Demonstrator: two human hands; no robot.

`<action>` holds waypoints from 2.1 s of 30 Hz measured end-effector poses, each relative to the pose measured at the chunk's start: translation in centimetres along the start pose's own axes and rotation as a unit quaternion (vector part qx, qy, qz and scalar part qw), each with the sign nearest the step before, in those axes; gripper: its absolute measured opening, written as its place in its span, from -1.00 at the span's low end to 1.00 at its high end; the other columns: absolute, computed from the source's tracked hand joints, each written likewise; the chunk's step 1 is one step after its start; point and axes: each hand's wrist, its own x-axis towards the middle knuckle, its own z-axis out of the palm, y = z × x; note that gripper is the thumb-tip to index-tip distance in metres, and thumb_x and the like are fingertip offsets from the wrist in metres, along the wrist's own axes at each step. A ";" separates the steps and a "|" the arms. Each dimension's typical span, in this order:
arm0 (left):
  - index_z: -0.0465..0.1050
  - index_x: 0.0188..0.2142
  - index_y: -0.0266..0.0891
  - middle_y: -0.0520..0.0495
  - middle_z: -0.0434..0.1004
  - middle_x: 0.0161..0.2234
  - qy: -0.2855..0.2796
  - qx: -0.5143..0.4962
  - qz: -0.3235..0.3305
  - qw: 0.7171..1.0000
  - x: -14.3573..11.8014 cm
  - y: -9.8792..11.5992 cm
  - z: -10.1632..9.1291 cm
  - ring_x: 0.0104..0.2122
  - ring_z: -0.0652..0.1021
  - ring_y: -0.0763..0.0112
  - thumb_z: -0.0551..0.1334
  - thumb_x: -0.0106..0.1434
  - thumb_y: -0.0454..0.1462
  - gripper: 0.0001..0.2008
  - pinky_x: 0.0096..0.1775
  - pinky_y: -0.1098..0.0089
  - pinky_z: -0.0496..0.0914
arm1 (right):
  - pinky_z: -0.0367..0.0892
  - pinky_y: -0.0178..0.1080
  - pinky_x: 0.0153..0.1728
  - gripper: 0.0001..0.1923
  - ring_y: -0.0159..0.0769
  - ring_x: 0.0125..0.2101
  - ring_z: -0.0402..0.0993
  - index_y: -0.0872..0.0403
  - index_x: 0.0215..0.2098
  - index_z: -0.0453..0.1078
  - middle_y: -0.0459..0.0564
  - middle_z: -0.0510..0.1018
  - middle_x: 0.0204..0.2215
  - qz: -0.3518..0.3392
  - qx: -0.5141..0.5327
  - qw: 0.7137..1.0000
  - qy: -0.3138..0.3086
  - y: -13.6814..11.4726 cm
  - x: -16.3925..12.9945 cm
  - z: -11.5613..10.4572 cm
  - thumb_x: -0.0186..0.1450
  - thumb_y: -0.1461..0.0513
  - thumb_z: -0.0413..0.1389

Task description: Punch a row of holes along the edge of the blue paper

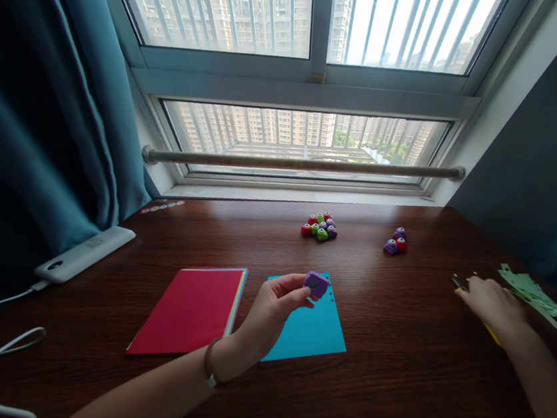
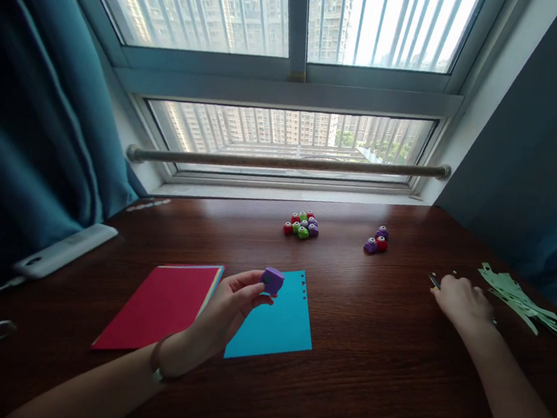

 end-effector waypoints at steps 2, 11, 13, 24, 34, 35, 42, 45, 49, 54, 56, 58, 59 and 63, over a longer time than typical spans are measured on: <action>0.50 -0.29 -0.33 -0.13 0.55 -0.33 0.005 -0.022 0.008 1.000 -0.6 1.1 0.6 -0.35 0.52 0.36 0.36 0.02 -0.27 -0.75 -0.28 0.37 0.41 | 0.09 -0.14 -0.60 -0.77 -0.14 -0.64 0.32 0.10 -0.64 0.28 0.13 0.32 -0.66 0.008 -0.066 0.997 -0.038 1.4 -0.7 1.0 0.11 0.17 0.11; 0.40 -0.25 -0.30 -0.10 0.56 -0.31 0.008 0.091 0.141 0.986 -2.8 3.6 1.0 -0.30 0.57 0.29 0.34 0.04 -0.33 -0.74 -0.22 0.31 0.48 | 0.11 -0.20 -0.59 -0.81 -0.17 -0.60 0.37 0.11 -0.57 0.30 0.20 0.39 -0.56 -0.019 -0.087 0.995 -0.051 -1.6 -1.0 0.0 0.18 0.26 -0.02; 0.41 -0.22 -0.28 -0.09 0.56 -0.35 0.027 0.161 0.217 0.962 -3.1 4.1 0.9 -0.38 0.58 0.32 0.35 0.02 -0.35 -0.71 -0.29 0.35 0.50 | 0.21 -0.20 -0.49 -0.85 -0.15 -0.49 0.42 0.15 -0.44 0.32 0.22 0.43 -0.45 -0.032 0.011 0.997 -0.076 -4.5 -1.4 -1.5 0.19 0.24 -0.03; 0.49 -0.34 -0.29 -0.04 0.57 -0.50 0.048 0.301 0.358 0.883 -4.2 5.5 1.1 -0.56 0.56 0.37 0.36 -0.14 -0.48 -0.70 -0.49 0.47 0.48 | -0.05 -0.44 -0.73 -0.72 -0.55 -0.70 0.01 0.08 -0.31 0.33 -0.18 0.15 -0.66 -0.103 0.623 0.691 -0.351 -25.6 -12.1 -12.4 0.17 0.05 0.16; 0.43 -0.36 -0.26 0.00 0.56 -0.49 0.004 0.085 0.166 0.982 -4.6 6.1 1.3 -0.55 0.57 0.41 0.32 0.07 -0.36 -0.88 -0.47 0.47 0.50 | 0.13 -0.41 -0.61 -0.64 -0.47 -0.61 0.07 0.04 -0.17 0.35 -0.10 0.21 -0.57 -0.151 0.604 0.631 -0.463 -25.7 -14.9 -12.2 0.32 -0.02 -0.08; 0.43 -0.35 -0.26 0.00 0.55 -0.47 0.003 0.063 0.152 0.986 -4.5 6.1 1.3 -0.54 0.56 0.41 0.33 0.07 -0.31 -0.86 -0.46 0.45 0.50 | 0.19 -0.37 -0.56 -0.62 -0.42 -0.55 0.15 0.02 -0.12 0.35 -0.04 0.28 -0.51 -0.164 0.584 0.665 -0.435 -25.5 -15.0 -12.5 0.32 -0.02 -0.10; 0.44 -0.31 -0.30 -0.04 0.54 -0.43 0.038 -0.029 0.038 0.998 -4.4 6.2 2.1 -0.50 0.55 0.38 0.41 -0.04 -0.27 -0.70 -0.44 0.41 0.49 | 0.30 -0.30 -0.45 -0.82 -0.31 -0.43 0.33 0.00 -0.18 0.36 0.01 0.39 -0.41 -0.339 0.474 0.801 -0.140 -26.2 -14.9 -13.7 0.33 0.23 -0.05; 0.45 -0.24 -0.33 -0.11 0.55 -0.37 0.048 -0.039 0.020 0.998 -4.4 6.3 2.3 -0.44 0.56 0.33 0.40 -0.03 -0.29 -0.67 -0.39 0.39 0.49 | 0.24 -0.35 -0.49 -0.76 -0.39 -0.50 0.31 0.10 -0.08 0.32 -0.01 0.39 -0.43 -0.404 0.367 0.838 -0.014 -26.2 -14.8 -13.3 0.30 0.35 -0.03; 0.48 -0.30 -0.31 -0.07 0.55 -0.38 0.050 -0.038 0.037 0.997 -4.2 6.2 2.3 -0.41 0.55 0.38 0.40 -0.04 -0.34 -0.73 -0.36 0.45 0.46 | 0.23 -0.31 -0.47 -0.66 -0.34 -0.48 0.31 0.19 0.05 0.27 0.02 0.40 -0.45 -0.426 0.231 0.865 0.131 -26.0 -14.8 -13.1 0.30 0.35 -0.02; 0.42 -0.36 -0.26 0.04 0.54 -0.43 0.044 -0.027 0.074 0.996 -4.0 5.8 2.3 -0.41 0.53 0.52 0.39 -0.04 -0.43 -0.76 -0.36 0.58 0.42 | 0.23 -0.29 -0.48 -0.60 -0.30 -0.47 0.31 0.26 0.12 0.18 0.05 0.38 -0.46 -0.420 0.154 0.879 0.167 -26.3 -14.6 -13.0 0.33 0.33 -0.06; 0.39 -0.36 -0.27 0.04 0.54 -0.42 0.046 -0.018 0.076 0.996 -4.0 5.7 2.2 -0.42 0.53 0.53 0.39 -0.02 -0.42 -0.76 -0.34 0.56 0.42 | 0.21 -0.31 -0.51 -0.61 -0.33 -0.52 0.29 0.28 0.12 0.18 0.02 0.36 -0.50 -0.425 0.147 0.880 0.152 -26.3 -14.5 -12.7 0.34 0.32 -0.08; 0.37 -0.36 -0.28 0.04 0.54 -0.41 0.047 -0.008 0.076 0.996 -4.0 5.6 2.1 -0.41 0.54 0.52 0.39 -0.02 -0.42 -0.75 -0.32 0.53 0.43 | 0.19 -0.33 -0.54 -0.63 -0.36 -0.56 0.26 0.28 0.10 0.21 -0.02 0.34 -0.55 -0.431 0.151 0.879 0.138 -26.3 -14.5 -12.4 0.35 0.31 -0.09; 0.36 -0.35 -0.28 0.04 0.53 -0.41 0.048 -0.003 0.077 0.996 -4.0 5.5 2.0 -0.40 0.54 0.51 0.39 -0.02 -0.41 -0.75 -0.32 0.53 0.43 | 0.18 -0.33 -0.55 -0.65 -0.37 -0.57 0.26 0.28 0.08 0.23 -0.04 0.33 -0.57 -0.431 0.155 0.878 0.136 -26.3 -14.5 -12.3 0.35 0.31 -0.08; 0.35 -0.33 -0.26 0.05 0.53 -0.39 0.041 0.001 0.075 0.996 -3.9 5.3 2.0 -0.37 0.55 0.48 0.37 0.01 -0.41 -0.74 -0.29 0.50 0.43 | 0.18 -0.34 -0.52 -0.67 -0.39 -0.55 0.27 0.24 0.06 0.26 -0.04 0.35 -0.55 -0.430 0.163 0.876 0.143 -26.2 -14.5 -12.3 0.35 0.32 -0.06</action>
